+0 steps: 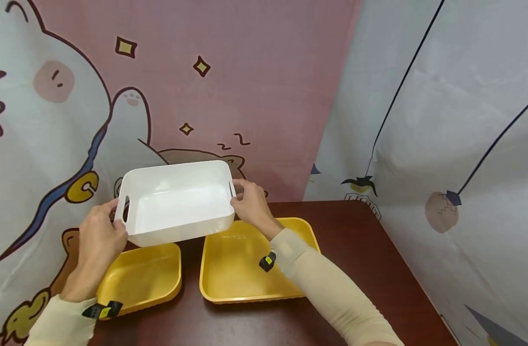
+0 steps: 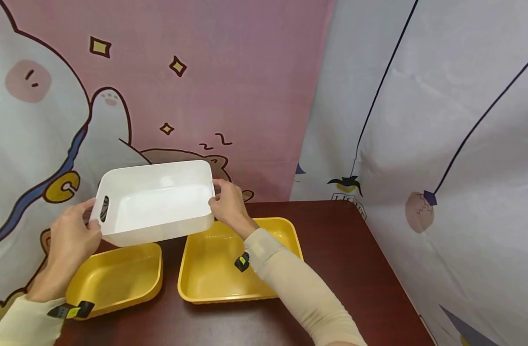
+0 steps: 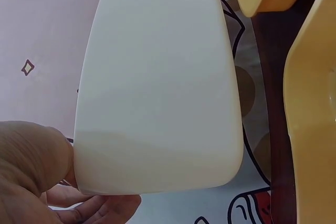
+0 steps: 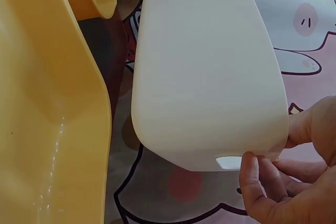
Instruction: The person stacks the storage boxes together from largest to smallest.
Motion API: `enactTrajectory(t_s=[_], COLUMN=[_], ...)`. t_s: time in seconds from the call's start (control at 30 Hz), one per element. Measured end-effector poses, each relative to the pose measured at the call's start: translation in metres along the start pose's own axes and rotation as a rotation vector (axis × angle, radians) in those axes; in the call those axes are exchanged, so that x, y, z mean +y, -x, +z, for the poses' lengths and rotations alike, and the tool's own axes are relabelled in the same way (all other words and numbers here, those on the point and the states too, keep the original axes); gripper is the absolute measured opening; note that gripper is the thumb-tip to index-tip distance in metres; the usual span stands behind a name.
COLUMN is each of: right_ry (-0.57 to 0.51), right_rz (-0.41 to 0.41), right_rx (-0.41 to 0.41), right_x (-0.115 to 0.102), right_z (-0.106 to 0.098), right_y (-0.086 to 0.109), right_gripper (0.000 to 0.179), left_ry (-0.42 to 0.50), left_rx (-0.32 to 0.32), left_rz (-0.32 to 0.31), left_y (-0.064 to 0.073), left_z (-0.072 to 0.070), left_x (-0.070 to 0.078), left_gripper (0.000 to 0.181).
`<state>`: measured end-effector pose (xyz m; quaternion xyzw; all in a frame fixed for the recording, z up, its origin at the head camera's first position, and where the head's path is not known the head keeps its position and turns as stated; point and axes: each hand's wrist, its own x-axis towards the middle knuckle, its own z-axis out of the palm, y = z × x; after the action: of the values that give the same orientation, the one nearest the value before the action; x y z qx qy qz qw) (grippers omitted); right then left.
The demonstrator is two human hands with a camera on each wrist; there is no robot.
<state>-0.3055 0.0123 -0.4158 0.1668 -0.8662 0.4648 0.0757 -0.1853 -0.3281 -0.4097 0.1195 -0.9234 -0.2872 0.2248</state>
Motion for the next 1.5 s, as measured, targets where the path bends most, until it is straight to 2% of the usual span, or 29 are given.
enactTrajectory(t_s=[0.27,0.63,0.97,1.2,1.5], right_ry=[-0.022,-0.052,-0.033,-0.027,-0.011], right_rz=[-0.02,0.004,-0.004,0.049,0.043], right_rx=[0.013,0.038,0.077,0.077,0.091], right_x=[0.01,0.022,0.031,0.033,0.042], right_z=[-0.013,-0.039,-0.054,-0.065,-0.083], right_y=[0.01,0.027,0.043,0.055,0.068], right_gripper=[0.05,0.05,0.048,0.05,0.054], left_ry=[0.016,0.047,0.039,0.045,0.079], left_rx=[-0.017,0.012,-0.014,-0.027,-0.033], left_rz=[0.021,0.126,0.137,0.138,0.176], left_y=[0.007,0.015,0.021,0.028,0.032], left_z=[0.003,0.017,0.023,0.026,0.033], left_x=[0.013,0.028,0.039,0.049,0.059], left_gripper=[0.058,0.053,0.054,0.055,0.055])
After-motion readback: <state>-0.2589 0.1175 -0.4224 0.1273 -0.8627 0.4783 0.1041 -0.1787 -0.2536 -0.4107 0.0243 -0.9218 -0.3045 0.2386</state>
